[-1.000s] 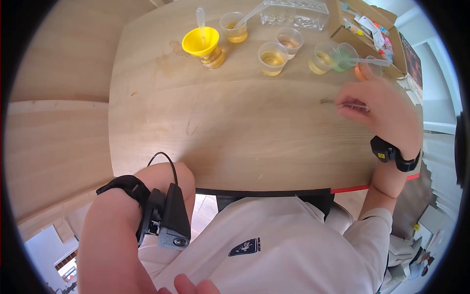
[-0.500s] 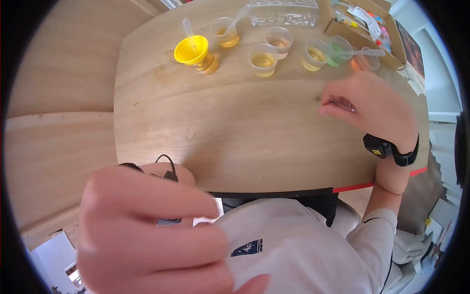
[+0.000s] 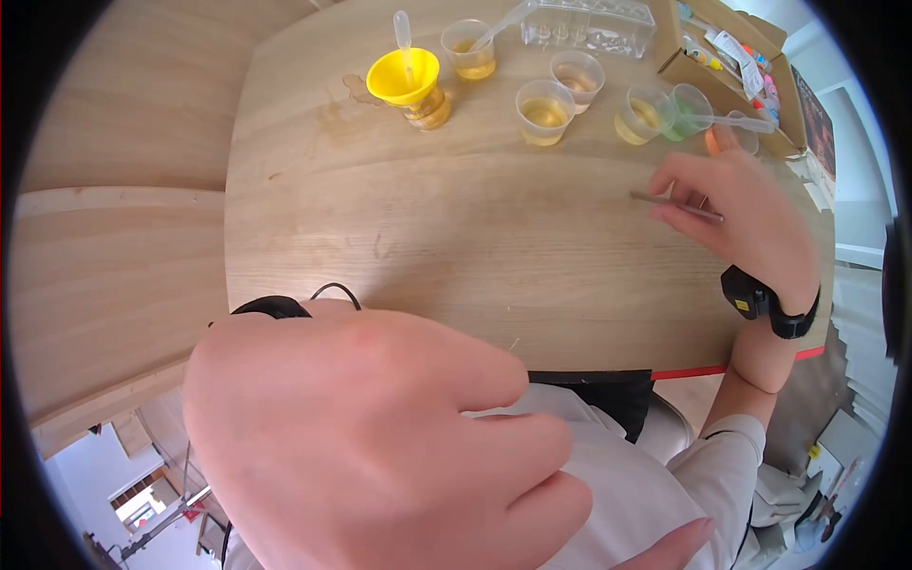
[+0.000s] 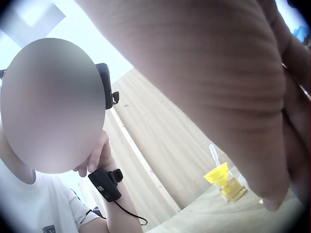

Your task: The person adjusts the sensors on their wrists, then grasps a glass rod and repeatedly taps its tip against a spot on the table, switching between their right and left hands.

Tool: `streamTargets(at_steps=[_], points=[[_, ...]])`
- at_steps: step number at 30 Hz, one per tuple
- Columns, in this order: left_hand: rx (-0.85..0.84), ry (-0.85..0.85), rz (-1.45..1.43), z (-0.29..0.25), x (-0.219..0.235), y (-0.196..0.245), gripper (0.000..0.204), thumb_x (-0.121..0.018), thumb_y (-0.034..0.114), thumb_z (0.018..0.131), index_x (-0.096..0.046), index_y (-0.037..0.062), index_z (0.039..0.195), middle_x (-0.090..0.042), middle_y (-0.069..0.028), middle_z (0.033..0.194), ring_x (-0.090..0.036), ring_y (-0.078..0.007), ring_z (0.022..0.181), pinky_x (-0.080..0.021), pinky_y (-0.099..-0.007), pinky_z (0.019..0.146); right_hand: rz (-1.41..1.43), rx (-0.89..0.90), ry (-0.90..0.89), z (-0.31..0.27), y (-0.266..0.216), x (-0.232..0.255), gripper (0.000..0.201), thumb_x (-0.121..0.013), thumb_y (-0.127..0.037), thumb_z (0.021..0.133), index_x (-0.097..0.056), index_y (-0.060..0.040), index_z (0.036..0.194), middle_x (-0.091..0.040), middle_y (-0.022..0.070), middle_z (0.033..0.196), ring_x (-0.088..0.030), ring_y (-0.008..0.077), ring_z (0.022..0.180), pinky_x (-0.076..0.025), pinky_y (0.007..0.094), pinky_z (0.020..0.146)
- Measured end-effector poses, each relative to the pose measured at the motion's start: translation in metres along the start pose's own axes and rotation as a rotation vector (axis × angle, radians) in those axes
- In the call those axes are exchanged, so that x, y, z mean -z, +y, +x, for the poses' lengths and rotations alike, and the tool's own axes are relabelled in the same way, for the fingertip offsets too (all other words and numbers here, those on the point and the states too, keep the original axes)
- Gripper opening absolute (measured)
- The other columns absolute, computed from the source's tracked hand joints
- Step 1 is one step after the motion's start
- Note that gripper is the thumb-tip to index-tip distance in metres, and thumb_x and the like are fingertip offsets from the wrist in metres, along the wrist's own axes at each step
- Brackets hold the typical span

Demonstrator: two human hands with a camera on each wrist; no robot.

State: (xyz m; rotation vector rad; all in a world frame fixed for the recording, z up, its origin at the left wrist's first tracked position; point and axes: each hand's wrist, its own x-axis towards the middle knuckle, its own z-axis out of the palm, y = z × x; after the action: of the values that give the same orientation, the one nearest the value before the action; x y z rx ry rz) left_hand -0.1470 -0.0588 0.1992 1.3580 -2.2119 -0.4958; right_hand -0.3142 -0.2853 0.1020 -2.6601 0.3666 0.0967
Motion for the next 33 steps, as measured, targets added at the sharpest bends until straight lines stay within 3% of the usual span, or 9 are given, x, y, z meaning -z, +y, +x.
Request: streamTargets(at_steps=[7, 11, 14, 15, 21, 23, 24, 27, 33], points=[[0.139, -0.045, 0.093, 0.011, -0.009, -0.004, 0.025, -0.068, -0.004, 0.066, -0.074, 0.0191, 0.075, -0.039, 0.0057, 0.055, -0.043, -0.0086, 0.045, -0.038, -0.0205, 0.048, 0.019, 0.069, 0.073, 0.0, -0.007, 0.004, 0.013, -0.073, -0.013, 0.085, -0.065, -0.0057, 0.09, -0.067, 0.008, 0.071, -0.064, 0.0286, 0.072, -0.045, 0.0372, 0.073], [0.213, 0.234, 0.136, 0.013, -0.027, -0.072, 0.023, -0.08, 0.014, 0.083, -0.077, 0.0083, 0.105, -0.067, -0.0026, 0.077, -0.055, -0.0144, 0.06, -0.046, -0.0239, 0.059, 0.005, 0.169, 0.089, -0.005, -0.004, 0.003, 0.012, -0.072, -0.015, 0.086, -0.066, -0.0064, 0.092, -0.067, 0.0079, 0.072, -0.064, 0.0285, 0.075, -0.045, 0.0374, 0.075], [0.476, 0.433, -0.031, 0.019, -0.016, -0.073, 0.013, -0.076, 0.015, 0.091, -0.074, 0.0017, 0.091, -0.068, -0.0005, 0.073, -0.053, -0.0076, 0.059, -0.045, -0.025, 0.055, -0.03, 0.118, 0.054, -0.012, -0.002, 0.005, 0.011, -0.071, -0.015, 0.086, -0.067, -0.0069, 0.092, -0.067, 0.0071, 0.073, -0.063, 0.0283, 0.072, -0.045, 0.0374, 0.077], [0.393, 0.245, 0.326, 0.019, 0.006, -0.062, 0.012, -0.066, 0.009, 0.099, -0.066, 0.0032, 0.089, -0.051, 0.0042, 0.056, -0.041, -0.002, 0.048, -0.028, -0.0214, 0.045, -0.03, 0.116, 0.053, -0.012, -0.001, 0.005, 0.011, -0.071, -0.015, 0.086, -0.067, -0.0069, 0.092, -0.067, 0.0071, 0.073, -0.063, 0.0283, 0.072, -0.045, 0.0374, 0.077], [0.323, 0.514, -0.301, 0.006, -0.003, -0.104, 0.025, -0.068, 0.007, 0.095, -0.061, 0.0012, 0.072, -0.054, 0.0046, 0.053, -0.043, -0.0007, 0.048, -0.028, -0.0217, 0.045, -0.039, -0.029, -0.028, -0.006, 0.0, -0.001, 0.011, -0.071, -0.015, 0.086, -0.067, -0.0081, 0.094, -0.065, 0.0053, 0.074, -0.059, 0.0265, 0.07, -0.045, 0.0358, 0.08], [0.376, 0.433, 0.135, 0.011, -0.004, -0.085, 0.028, -0.066, 0.013, 0.099, -0.061, 0.0028, 0.073, -0.056, 0.0029, 0.059, -0.047, -0.0036, 0.054, -0.033, -0.0232, 0.05, 0.0, 0.033, 0.018, -0.008, 0.003, -0.003, 0.011, -0.07, -0.015, 0.087, -0.067, -0.0085, 0.095, -0.065, 0.0042, 0.073, -0.06, 0.0253, 0.07, -0.046, 0.0353, 0.082], [0.396, 0.495, 0.207, 0.005, -0.016, -0.114, 0.019, -0.073, 0.026, 0.088, -0.069, 0.013, 0.075, -0.057, -0.0075, 0.055, -0.057, -0.0254, 0.048, -0.044, -0.0349, 0.05, -0.015, 0.037, 0.025, -0.01, 0.002, -0.002, 0.011, -0.07, -0.015, 0.087, -0.067, -0.0085, 0.095, -0.065, 0.0042, 0.073, -0.06, 0.0253, 0.07, -0.046, 0.0353, 0.082], [0.21, 0.586, 0.356, -0.001, -0.047, -0.112, 0.029, -0.074, 0.018, 0.093, -0.061, 0.0042, 0.071, -0.051, -0.0021, 0.052, -0.044, -0.0112, 0.046, -0.034, -0.0267, 0.047, 0.006, 0.032, 0.069, -0.016, -0.001, -0.007, 0.013, -0.07, -0.016, 0.09, -0.068, -0.0082, 0.101, -0.067, 0.0044, 0.077, -0.062, 0.0232, 0.07, -0.048, 0.0347, 0.078], [0.343, 0.339, 0.084, -0.018, -0.093, -0.121, 0.039, -0.073, 0.02, 0.092, -0.05, 0.0043, 0.064, -0.046, -0.007, 0.052, -0.04, -0.0204, 0.045, -0.034, -0.034, 0.047, 0.143, -0.065, 0.122, -0.029, 0.021, -0.024, 0.017, -0.072, -0.018, 0.093, -0.07, -0.0058, 0.104, -0.069, 0.0074, 0.085, -0.065, 0.0173, 0.074, -0.052, 0.0302, 0.067]])
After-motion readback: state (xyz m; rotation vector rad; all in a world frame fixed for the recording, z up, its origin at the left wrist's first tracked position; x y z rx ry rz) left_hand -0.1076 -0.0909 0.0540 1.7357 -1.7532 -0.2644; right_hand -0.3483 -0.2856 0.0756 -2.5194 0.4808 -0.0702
